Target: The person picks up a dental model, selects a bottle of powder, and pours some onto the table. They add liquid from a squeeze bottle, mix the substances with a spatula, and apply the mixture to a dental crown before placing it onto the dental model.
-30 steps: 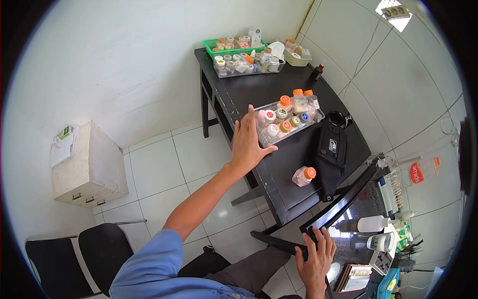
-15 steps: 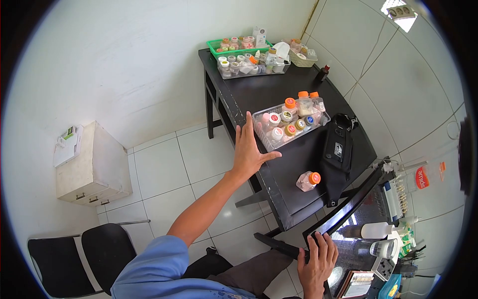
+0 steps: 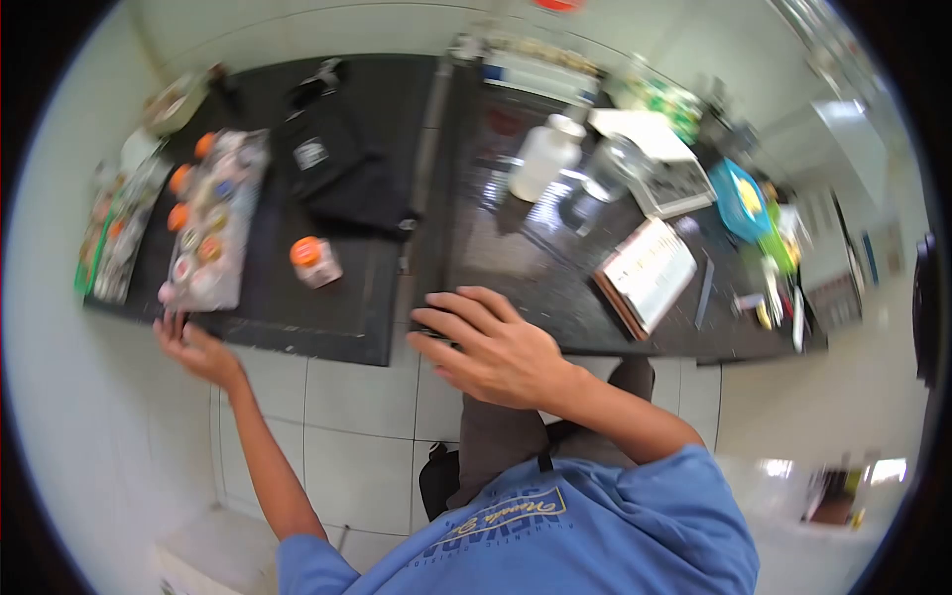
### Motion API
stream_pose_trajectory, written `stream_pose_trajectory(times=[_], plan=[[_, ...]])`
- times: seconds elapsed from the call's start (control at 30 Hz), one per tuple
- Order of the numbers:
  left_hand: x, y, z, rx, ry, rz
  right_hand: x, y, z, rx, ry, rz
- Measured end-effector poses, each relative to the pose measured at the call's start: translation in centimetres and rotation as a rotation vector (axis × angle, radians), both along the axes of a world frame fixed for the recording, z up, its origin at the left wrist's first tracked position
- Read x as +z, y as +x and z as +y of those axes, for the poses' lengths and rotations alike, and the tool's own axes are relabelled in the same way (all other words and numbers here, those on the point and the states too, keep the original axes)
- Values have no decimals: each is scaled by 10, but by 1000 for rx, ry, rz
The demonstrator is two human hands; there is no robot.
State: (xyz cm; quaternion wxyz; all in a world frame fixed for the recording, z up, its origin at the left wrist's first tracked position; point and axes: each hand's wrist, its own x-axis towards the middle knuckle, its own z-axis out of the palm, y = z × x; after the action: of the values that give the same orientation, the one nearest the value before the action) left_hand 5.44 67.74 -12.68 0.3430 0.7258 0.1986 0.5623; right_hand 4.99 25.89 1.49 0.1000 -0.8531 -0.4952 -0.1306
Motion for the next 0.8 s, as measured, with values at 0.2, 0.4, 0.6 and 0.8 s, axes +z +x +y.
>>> stream_pose_trajectory(times=[0.2, 0.4, 0.6, 0.8], plan=[[-9, -1, 13, -2, 61, 36, -13, -3, 2, 11, 170, -20], [-3, -15, -4, 39, 167, 130, -18, -2, -1, 45, 240, -100], [-42, -79, -69, -26, 0, 598, -28, 1, 1, 59, 336, -95], [-205, -193, -189, -806, -195, 1322, -37, 5, 7, 101, 382, -79]])
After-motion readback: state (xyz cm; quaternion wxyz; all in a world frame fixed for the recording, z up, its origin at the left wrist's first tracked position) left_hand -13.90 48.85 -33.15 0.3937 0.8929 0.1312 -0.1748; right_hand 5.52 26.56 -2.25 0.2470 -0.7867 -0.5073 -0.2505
